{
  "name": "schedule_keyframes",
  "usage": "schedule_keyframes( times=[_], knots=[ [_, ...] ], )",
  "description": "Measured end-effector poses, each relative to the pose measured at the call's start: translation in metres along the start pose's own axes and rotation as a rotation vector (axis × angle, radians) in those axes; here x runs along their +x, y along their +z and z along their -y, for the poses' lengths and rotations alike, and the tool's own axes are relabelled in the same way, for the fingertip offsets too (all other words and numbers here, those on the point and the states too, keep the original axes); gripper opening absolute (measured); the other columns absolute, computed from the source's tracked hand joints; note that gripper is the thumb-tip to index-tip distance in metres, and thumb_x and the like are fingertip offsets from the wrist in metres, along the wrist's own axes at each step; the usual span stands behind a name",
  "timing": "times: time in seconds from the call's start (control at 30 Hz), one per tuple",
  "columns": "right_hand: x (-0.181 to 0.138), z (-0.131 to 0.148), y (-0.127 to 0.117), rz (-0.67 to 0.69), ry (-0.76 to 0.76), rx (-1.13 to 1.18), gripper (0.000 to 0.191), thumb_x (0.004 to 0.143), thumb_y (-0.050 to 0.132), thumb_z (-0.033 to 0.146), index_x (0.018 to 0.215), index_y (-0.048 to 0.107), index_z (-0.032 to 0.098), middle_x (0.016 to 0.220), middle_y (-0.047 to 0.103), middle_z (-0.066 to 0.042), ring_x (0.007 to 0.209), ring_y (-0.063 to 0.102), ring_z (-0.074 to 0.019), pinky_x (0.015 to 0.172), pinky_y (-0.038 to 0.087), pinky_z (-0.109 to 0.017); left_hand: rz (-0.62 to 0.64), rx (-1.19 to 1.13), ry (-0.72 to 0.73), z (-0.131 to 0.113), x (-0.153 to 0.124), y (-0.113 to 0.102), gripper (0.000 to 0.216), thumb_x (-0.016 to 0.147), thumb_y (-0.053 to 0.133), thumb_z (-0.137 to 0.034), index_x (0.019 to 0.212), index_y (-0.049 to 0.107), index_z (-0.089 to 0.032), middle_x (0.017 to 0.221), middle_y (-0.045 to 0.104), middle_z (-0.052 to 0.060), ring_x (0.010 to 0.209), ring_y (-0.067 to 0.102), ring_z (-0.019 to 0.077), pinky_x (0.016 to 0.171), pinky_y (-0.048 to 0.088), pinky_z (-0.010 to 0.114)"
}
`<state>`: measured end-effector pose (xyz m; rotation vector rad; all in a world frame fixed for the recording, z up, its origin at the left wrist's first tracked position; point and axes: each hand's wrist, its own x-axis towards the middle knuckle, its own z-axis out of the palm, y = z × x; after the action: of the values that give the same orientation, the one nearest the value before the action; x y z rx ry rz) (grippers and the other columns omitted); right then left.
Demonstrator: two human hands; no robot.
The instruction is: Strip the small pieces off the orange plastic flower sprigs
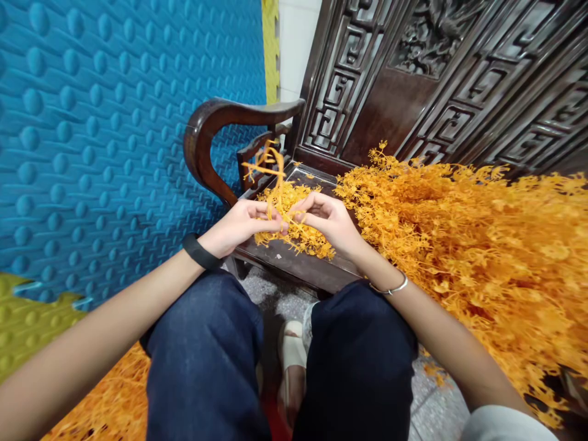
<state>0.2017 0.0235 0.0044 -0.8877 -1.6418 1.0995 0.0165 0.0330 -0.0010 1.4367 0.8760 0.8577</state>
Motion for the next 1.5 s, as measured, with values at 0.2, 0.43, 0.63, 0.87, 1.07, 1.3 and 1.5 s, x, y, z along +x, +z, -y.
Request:
schedule_keyframes(
  times=[0.2, 0.43, 0.63, 0.87, 1.07, 1.3, 1.5],
  knots=[
    [0.002, -0.003, 0.000, -0.018, -0.018, -0.020, 0.019, 0.068, 0.070, 0.028, 0.074, 0.054, 0.019, 0.075, 0.062, 0.001, 0.071, 0.059, -0.0096, 0.071, 0.049, -0.026, 0.014, -0.039, 0.063, 0.005, 0.002, -0.002, 0.017, 0.063, 0.076, -0.030, 0.070, 0.071, -0.015, 0.072, 0.072, 0.004, 0.073, 0.066, 0.0172, 0.081, 0.049, 0.031],
    [0.004, -0.005, -0.001, 0.030, 0.015, -0.024, 0.021, 0.064, 0.074, 0.029, 0.075, 0.060, 0.018, 0.076, 0.062, 0.000, 0.070, 0.059, -0.0108, 0.070, 0.050, -0.028, 0.038, 0.022, 0.059, 0.002, 0.000, -0.001, 0.018, 0.070, 0.070, -0.031, 0.064, 0.068, -0.014, 0.067, 0.070, 0.004, 0.069, 0.063, 0.0148, 0.077, 0.047, 0.029],
    [0.008, -0.010, -0.002, -0.108, 0.051, -0.022, 0.017, 0.061, 0.073, 0.025, 0.068, 0.059, 0.018, 0.065, 0.061, 0.002, 0.059, 0.056, -0.0091, 0.060, 0.050, -0.026, 0.082, 0.093, 0.021, -0.001, 0.001, 0.003, 0.022, 0.073, 0.067, -0.033, 0.063, 0.064, -0.015, 0.048, 0.057, -0.002, 0.047, 0.048, 0.0081, 0.054, 0.039, 0.022],
    [0.007, -0.011, -0.003, -0.165, 0.045, -0.040, 0.014, 0.061, 0.072, 0.022, 0.067, 0.060, 0.018, 0.066, 0.062, 0.002, 0.061, 0.057, -0.0091, 0.060, 0.050, -0.025, 0.072, 0.116, 0.043, -0.004, 0.002, 0.006, 0.025, 0.075, 0.065, -0.032, 0.057, 0.061, -0.014, 0.050, 0.057, -0.001, 0.048, 0.048, 0.0084, 0.053, 0.038, 0.022],
    [0.007, -0.012, -0.001, -0.136, 0.025, -0.055, 0.013, 0.064, 0.071, 0.022, 0.069, 0.060, 0.018, 0.070, 0.061, 0.001, 0.064, 0.056, -0.0102, 0.065, 0.049, -0.028, 0.046, 0.140, 0.041, -0.001, 0.001, 0.002, 0.024, 0.073, 0.066, -0.037, 0.065, 0.064, -0.014, 0.054, 0.058, 0.000, 0.052, 0.050, 0.0097, 0.055, 0.038, 0.023],
    [0.012, -0.014, 0.004, -0.302, 0.089, -0.018, 0.009, 0.062, 0.065, 0.013, 0.066, 0.058, 0.017, 0.065, 0.058, 0.002, 0.063, 0.054, -0.0097, 0.068, 0.047, -0.029, 0.026, 0.148, 0.077, -0.002, 0.004, 0.009, 0.026, 0.074, 0.062, -0.034, 0.056, 0.056, -0.016, 0.043, 0.046, -0.003, 0.043, 0.037, 0.0079, 0.047, 0.029, 0.025],
    [0.019, -0.017, 0.004, -0.416, 0.098, -0.020, 0.008, 0.062, 0.064, 0.015, 0.066, 0.057, 0.017, 0.064, 0.058, 0.002, 0.062, 0.054, -0.0103, 0.066, 0.047, -0.028, 0.007, 0.044, 0.063, 0.000, 0.013, 0.015, 0.031, 0.071, 0.063, -0.030, 0.048, 0.047, -0.017, 0.043, 0.041, -0.004, 0.044, 0.035, 0.0070, 0.049, 0.030, 0.024]
  ],
)
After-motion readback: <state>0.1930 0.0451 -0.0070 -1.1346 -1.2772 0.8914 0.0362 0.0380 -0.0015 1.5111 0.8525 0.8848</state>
